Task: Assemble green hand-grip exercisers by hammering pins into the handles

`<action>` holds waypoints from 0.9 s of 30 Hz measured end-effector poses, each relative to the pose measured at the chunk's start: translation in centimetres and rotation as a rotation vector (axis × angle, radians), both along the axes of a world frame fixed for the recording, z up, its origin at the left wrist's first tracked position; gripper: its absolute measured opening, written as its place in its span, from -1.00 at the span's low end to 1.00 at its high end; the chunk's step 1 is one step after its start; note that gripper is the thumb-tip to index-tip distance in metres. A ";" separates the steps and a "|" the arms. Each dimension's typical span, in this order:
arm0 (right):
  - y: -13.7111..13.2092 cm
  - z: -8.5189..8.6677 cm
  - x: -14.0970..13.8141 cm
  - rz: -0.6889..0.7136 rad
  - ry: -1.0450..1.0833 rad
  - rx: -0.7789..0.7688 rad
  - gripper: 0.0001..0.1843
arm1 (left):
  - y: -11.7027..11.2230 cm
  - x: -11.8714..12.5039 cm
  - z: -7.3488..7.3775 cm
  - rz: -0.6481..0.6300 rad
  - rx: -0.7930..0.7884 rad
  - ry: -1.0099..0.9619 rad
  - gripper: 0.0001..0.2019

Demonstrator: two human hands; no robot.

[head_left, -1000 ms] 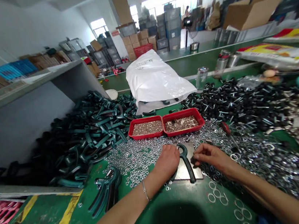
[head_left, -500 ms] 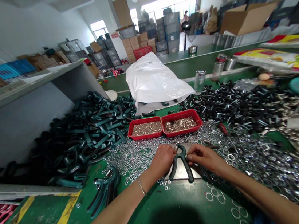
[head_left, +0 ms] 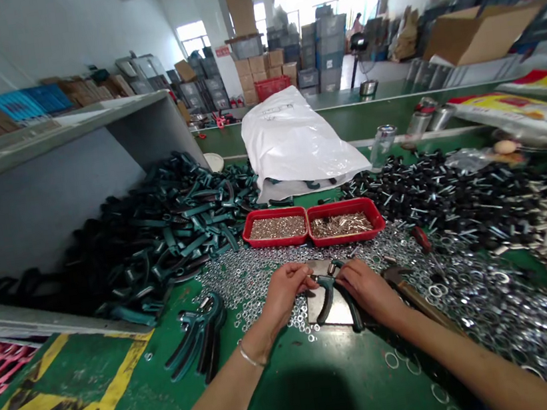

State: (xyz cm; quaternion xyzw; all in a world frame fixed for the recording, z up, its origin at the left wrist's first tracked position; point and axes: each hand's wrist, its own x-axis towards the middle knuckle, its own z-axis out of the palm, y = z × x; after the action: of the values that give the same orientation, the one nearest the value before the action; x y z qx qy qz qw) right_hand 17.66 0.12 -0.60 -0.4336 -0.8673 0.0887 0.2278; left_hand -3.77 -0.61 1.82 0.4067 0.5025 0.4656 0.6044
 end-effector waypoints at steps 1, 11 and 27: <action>-0.1 -0.1 -0.1 -0.002 -0.023 0.024 -0.80 | 0.0 -0.1 -0.1 -0.001 0.035 0.043 -0.72; -0.7 0.3 -0.7 -0.021 -0.178 0.123 -0.80 | 0.0 1.1 0.6 -0.159 0.528 0.816 -0.92; -3.0 4.3 1.4 -0.184 0.634 -0.713 -0.74 | -1.7 2.9 2.9 -0.427 0.586 0.902 -0.87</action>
State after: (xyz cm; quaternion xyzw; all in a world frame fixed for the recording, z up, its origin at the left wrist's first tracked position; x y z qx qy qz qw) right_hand 19.04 -2.88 3.65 -0.5113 -0.6286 0.4878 0.3250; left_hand -0.86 -2.30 4.69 0.8076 0.4674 0.2339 0.2732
